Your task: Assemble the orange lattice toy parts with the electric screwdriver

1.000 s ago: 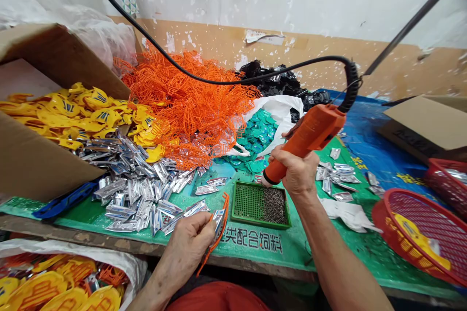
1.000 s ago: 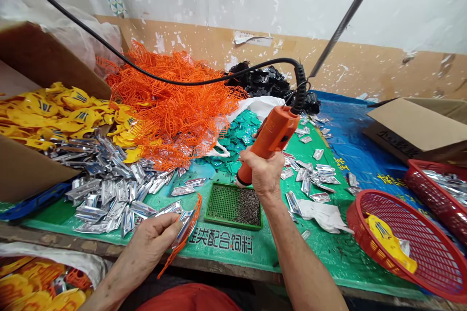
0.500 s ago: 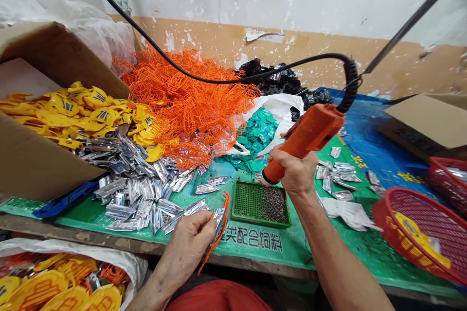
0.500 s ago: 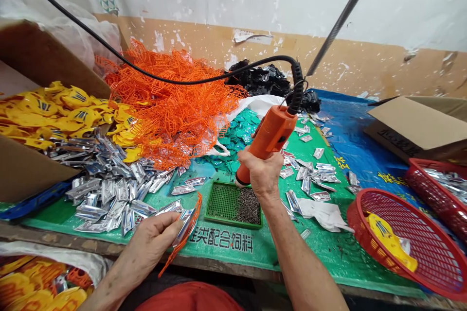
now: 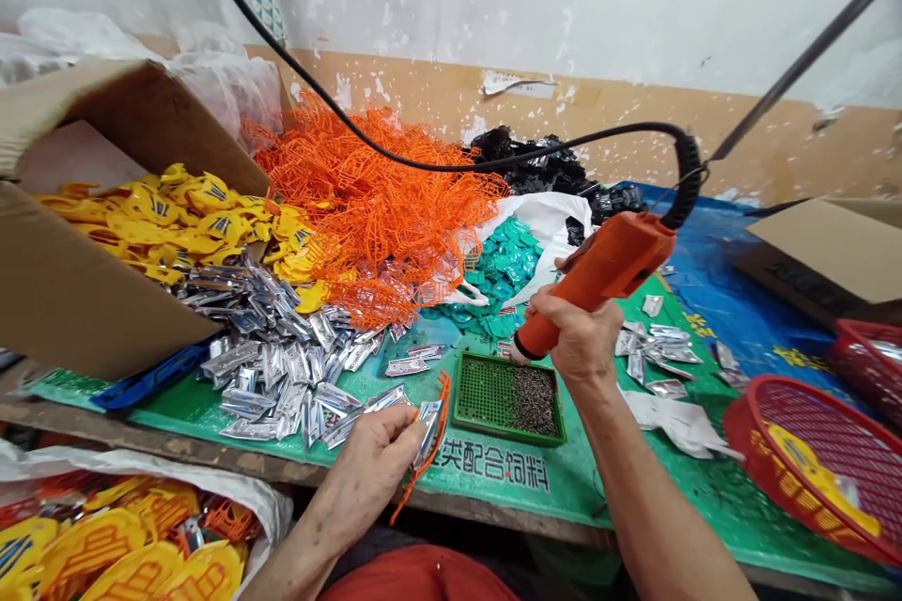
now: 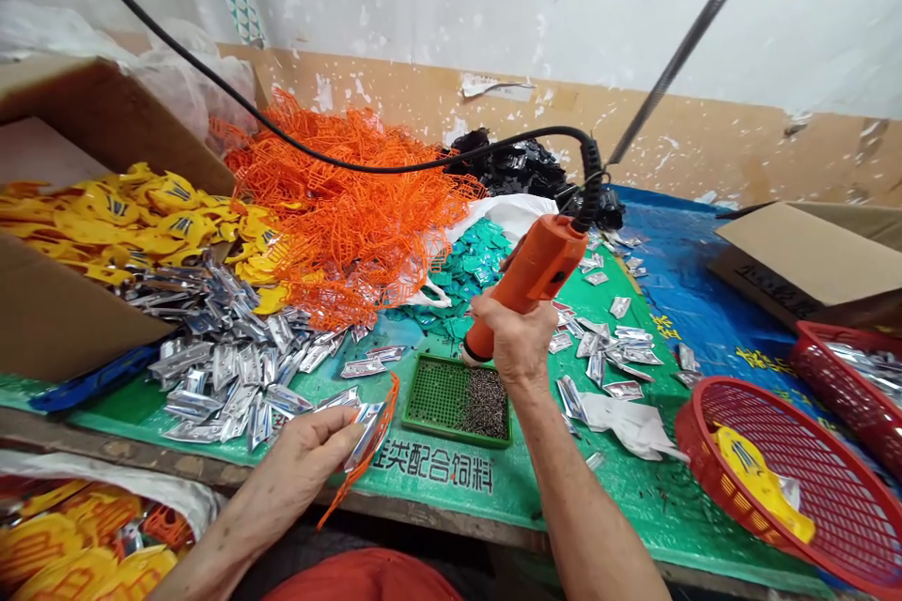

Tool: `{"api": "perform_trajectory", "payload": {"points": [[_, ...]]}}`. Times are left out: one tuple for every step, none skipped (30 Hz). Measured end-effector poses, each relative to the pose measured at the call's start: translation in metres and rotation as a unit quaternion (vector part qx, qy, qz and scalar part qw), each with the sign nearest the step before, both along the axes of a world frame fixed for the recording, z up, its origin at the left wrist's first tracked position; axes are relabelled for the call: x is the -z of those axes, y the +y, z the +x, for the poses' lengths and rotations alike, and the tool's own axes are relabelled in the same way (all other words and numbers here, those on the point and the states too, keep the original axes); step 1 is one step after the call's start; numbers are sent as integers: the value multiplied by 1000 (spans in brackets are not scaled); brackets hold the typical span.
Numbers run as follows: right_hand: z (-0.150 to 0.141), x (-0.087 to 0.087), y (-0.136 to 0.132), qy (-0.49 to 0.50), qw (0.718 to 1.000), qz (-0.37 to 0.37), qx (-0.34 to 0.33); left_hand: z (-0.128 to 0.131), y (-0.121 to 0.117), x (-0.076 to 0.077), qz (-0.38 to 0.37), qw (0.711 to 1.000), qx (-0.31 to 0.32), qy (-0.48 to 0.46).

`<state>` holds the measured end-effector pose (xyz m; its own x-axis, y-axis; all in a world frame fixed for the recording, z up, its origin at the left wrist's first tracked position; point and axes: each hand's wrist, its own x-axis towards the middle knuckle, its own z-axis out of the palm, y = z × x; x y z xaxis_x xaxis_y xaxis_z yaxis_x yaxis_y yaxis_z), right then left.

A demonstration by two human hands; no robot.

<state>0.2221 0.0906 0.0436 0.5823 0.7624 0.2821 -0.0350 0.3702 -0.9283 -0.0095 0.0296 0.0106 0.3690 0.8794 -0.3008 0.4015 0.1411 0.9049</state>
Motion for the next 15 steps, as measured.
{"api": "perform_trajectory", "payload": {"points": [[1, -3, -1, 4, 1000, 6, -3, 1, 0, -2, -2, 1000, -2, -1], [2, -6, -2, 9, 1000, 14, -8, 3, -1, -5, -3, 1000, -6, -2], [2, -11, -3, 15, 1000, 22, -14, 4, -1, -7, -3, 1000, -11, -4], [1, -16, -6, 25, 999, 33, -20, 6, -2, -10, -3, 1000, -17, -7], [0, -21, -9, 34, 998, 44, -26, 7, -2, -12, -2, 1000, -21, -11], [-2, -27, -12, 43, 997, 54, -31, 8, -3, -13, -3, 1000, -24, -16], [-5, -32, -17, 49, 996, 63, -38, 9, -3, -15, -5, 999, -25, -20], [-9, -38, -21, 54, 995, 70, -47, 10, -4, -16, -6, 999, -25, -22], [-14, -43, -26, 59, 994, 74, -60, 10, -4, -17, -8, 999, -26, -23], [-20, -49, -32, 63, 992, 74, -76, 11, -4, -17, -9, 999, -27, -23], [-27, -53, -37, 67, 991, 73, -94, 11, -4, -17, -11, 999, -28, -24], [-33, -57, -41, 70, 989, 71, -112, 12, -5, -17, -11, 999, -30, -26], [-40, -60, -46, 71, 987, 70, -128, 12, -5, -16, -13, 999, -32, -31], [-47, -62, -49, 70, 985, 71, -138, 12, -5, -16, -15, 999, -35, -37], [-53, -63, -51, 66, 984, 73, -146, 12, -5, -15, -18, 998, -38, -41]]}}
